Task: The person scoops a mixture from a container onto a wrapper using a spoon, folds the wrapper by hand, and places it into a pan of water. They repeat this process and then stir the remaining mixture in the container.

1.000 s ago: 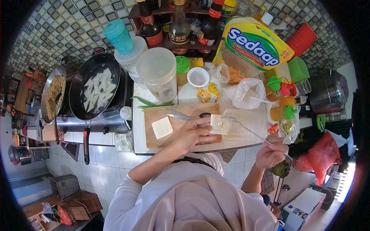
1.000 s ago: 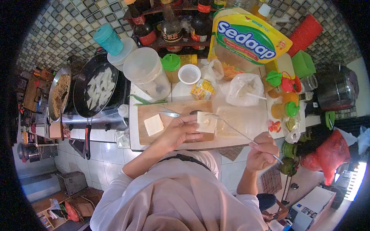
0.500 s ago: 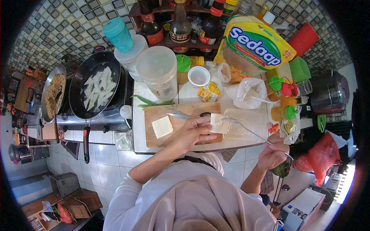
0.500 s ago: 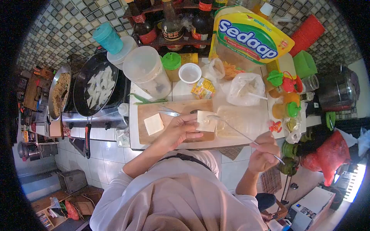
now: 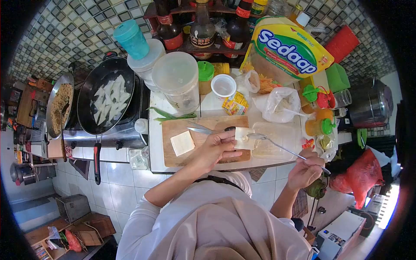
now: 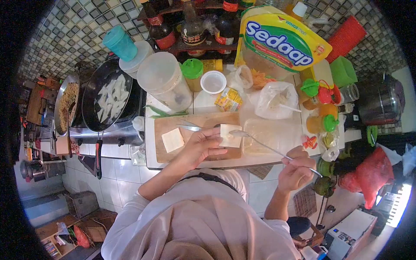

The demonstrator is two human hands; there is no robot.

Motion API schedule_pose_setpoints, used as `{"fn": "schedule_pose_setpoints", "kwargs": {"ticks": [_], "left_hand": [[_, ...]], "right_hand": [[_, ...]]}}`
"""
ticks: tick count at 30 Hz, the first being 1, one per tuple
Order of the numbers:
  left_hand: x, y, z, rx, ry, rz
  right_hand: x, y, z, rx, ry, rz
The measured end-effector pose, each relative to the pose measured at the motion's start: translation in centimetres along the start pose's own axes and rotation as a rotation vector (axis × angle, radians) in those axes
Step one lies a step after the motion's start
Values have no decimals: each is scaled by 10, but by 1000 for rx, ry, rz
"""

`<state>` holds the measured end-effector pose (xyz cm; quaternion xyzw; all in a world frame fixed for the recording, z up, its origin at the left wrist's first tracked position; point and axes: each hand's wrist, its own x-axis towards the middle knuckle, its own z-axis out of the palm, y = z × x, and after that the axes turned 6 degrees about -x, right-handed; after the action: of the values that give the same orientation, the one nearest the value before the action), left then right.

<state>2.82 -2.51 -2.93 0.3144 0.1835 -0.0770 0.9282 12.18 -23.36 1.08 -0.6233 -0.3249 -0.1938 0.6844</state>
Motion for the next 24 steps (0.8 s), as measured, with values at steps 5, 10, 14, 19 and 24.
{"fn": "schedule_pose_setpoints", "kwargs": {"ticks": [5, 10, 14, 19, 24], "left_hand": [[-1, -1, 1, -5, 0, 14], [-2, 2, 6, -9, 2, 29], [1, -3, -1, -1, -24, 36], [0, -4, 1, -17, 6, 55], [-3, 4, 7, -9, 32, 35]], "right_hand": [[-3, -1, 4, 48, 16, 103], [-4, 1, 12, -19, 27, 45], [-5, 2, 14, -26, 19, -7], [-6, 4, 13, 26, 29, -19], [-12, 8, 14, -28, -20, -30]]}}
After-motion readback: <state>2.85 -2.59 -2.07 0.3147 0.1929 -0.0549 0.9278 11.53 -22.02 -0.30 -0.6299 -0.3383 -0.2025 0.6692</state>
